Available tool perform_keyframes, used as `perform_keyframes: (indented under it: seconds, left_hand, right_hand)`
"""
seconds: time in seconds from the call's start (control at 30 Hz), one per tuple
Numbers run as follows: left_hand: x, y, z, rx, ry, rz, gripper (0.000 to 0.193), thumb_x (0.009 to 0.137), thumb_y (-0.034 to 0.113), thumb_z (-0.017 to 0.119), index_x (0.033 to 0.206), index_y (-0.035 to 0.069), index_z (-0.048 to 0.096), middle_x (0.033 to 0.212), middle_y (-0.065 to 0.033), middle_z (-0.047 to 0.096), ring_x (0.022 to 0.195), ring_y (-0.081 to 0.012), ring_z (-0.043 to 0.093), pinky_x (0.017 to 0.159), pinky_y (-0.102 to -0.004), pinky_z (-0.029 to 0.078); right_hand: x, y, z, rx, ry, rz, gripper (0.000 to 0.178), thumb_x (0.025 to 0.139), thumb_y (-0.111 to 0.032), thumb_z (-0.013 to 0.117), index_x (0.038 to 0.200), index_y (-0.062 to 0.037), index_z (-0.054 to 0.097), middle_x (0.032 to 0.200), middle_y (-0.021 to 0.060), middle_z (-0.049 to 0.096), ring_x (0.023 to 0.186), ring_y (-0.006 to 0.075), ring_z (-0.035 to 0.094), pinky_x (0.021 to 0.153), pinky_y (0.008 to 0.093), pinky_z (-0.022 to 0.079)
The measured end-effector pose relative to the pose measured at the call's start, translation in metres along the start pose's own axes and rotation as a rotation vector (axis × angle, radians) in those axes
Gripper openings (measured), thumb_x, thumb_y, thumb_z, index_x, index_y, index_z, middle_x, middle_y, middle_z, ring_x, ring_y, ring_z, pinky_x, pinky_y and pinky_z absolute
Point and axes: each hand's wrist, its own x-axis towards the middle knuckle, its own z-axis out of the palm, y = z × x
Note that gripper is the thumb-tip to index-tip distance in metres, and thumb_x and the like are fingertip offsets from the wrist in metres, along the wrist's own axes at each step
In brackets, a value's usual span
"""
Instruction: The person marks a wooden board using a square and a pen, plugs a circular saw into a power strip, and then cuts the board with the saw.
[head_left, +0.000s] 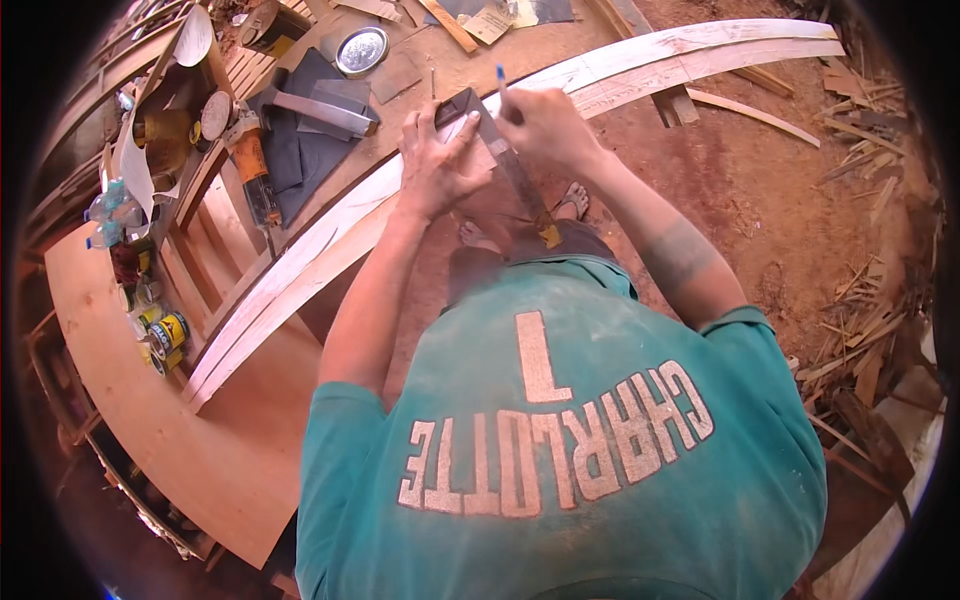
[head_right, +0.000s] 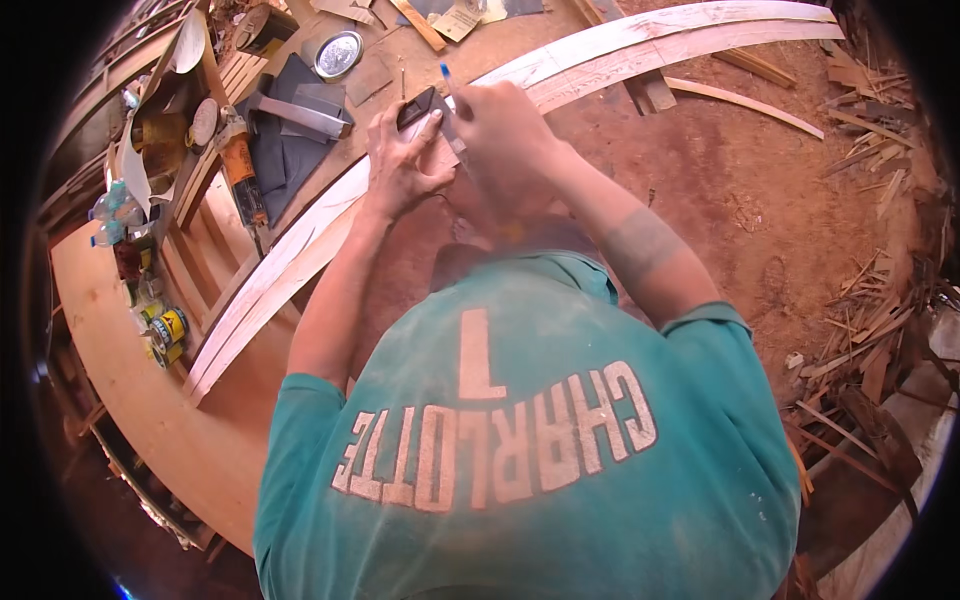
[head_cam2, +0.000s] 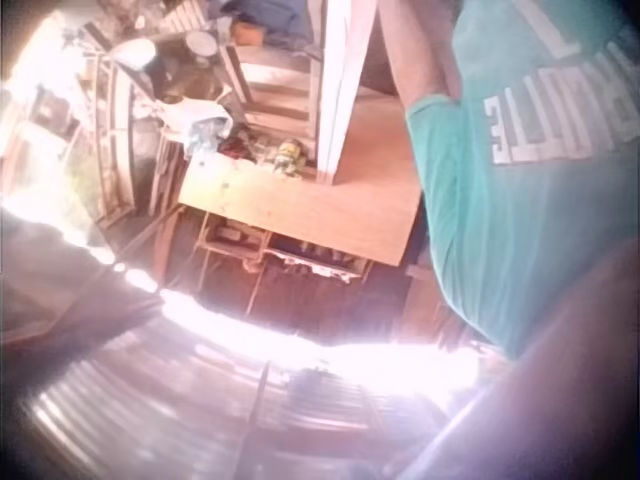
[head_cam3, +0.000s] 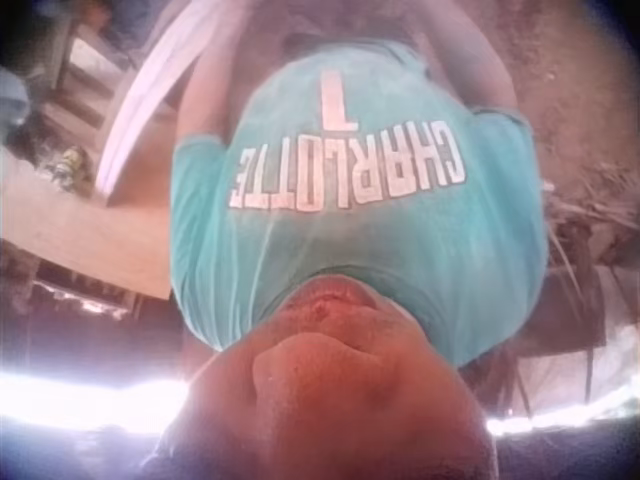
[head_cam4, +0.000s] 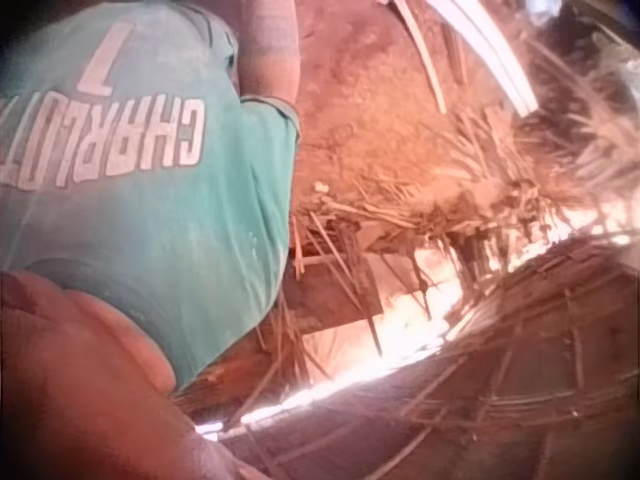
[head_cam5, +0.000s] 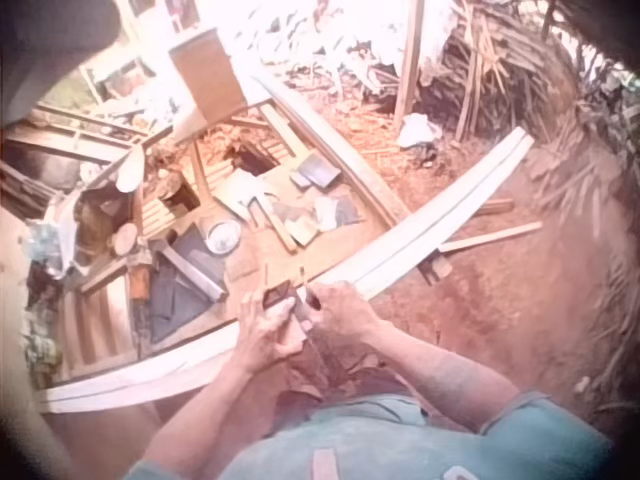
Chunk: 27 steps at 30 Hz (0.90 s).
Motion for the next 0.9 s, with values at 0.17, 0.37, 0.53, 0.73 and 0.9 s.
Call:
perform_keyframes:
  seconds: [0.17, 0.37, 0.53, 0.73, 0.9]
  left_hand:
    - [0.003, -0.004, -0.003, -0.013, 0.012, 0.01, 0.081, 0.06, 0.04, 0.089, 0.138, 0.026, 0.069, 0.15, -0.0228, 0.038, 0.138, -0.046, 0.035, 0.113, -0.0566, 0.035]
    - [0.001, -0.002, 0.0, -0.005, 0.009, 0.002, 0.084, 0.059, 0.038, 0.089, 0.139, 0.025, 0.068, 0.15, -0.0234, 0.038, 0.138, -0.0459, 0.035, 0.114, -0.0561, 0.035]
    - [0.003, -0.002, 0.0, 0.008, -0.011, -0.006, 0.085, 0.059, 0.037, 0.088, 0.141, 0.025, 0.067, 0.152, -0.0244, 0.037, 0.138, -0.0474, 0.035, 0.116, -0.056, 0.034]
    - [0.004, -0.002, -0.004, 0.0, 0.012, 0.018, 0.086, 0.058, 0.041, 0.089, 0.139, 0.024, 0.067, 0.148, -0.0247, 0.039, 0.136, -0.046, 0.037, 0.114, -0.0564, 0.035]
    - [-0.001, 0.0, -0.01, 0.024, 0.058, 0.015, 0.076, 0.065, 0.04, 0.084, 0.137, 0.023, 0.068, 0.148, -0.027, 0.041, 0.135, -0.0477, 0.04, 0.115, -0.0558, 0.036]
  right_hand:
    - [0.057, 0.008, 0.019, -0.135, 0.307, -0.276, 0.012, 0.092, -0.014, 0.069, 0.094, -0.0031, 0.073, 0.078, 0.0176, 0.073, 0.073, 0.0315, 0.073, 0.067, 0.0407, 0.057]
    - [-0.054, 0.001, 0.002, 0.157, 0.23, -0.205, 0.018, 0.094, -0.015, 0.069, 0.086, 0.0008, 0.068, 0.07, 0.019, 0.067, 0.062, 0.0326, 0.07, 0.059, 0.0392, 0.052]
    - [-0.109, 0.011, -0.012, 0.125, 0.226, -0.029, 0.023, 0.101, -0.018, 0.061, 0.091, 0.0025, 0.066, 0.08, 0.0189, 0.067, 0.074, 0.0338, 0.067, 0.069, 0.0401, 0.053]
    - [-0.098, 0.034, 0.041, 0.013, 0.338, -0.087, 0.03, 0.107, -0.023, 0.053, 0.095, 0.0013, 0.065, 0.076, 0.0113, 0.061, 0.071, 0.0269, 0.06, 0.07, 0.0374, 0.05]
    - [-0.09, 0.012, 0.049, 0.51, -0.029, 0.306, 0.038, 0.103, -0.031, 0.055, 0.09, 0.0032, 0.061, 0.071, 0.0137, 0.058, 0.07, 0.0197, 0.057, 0.072, 0.0395, 0.05]
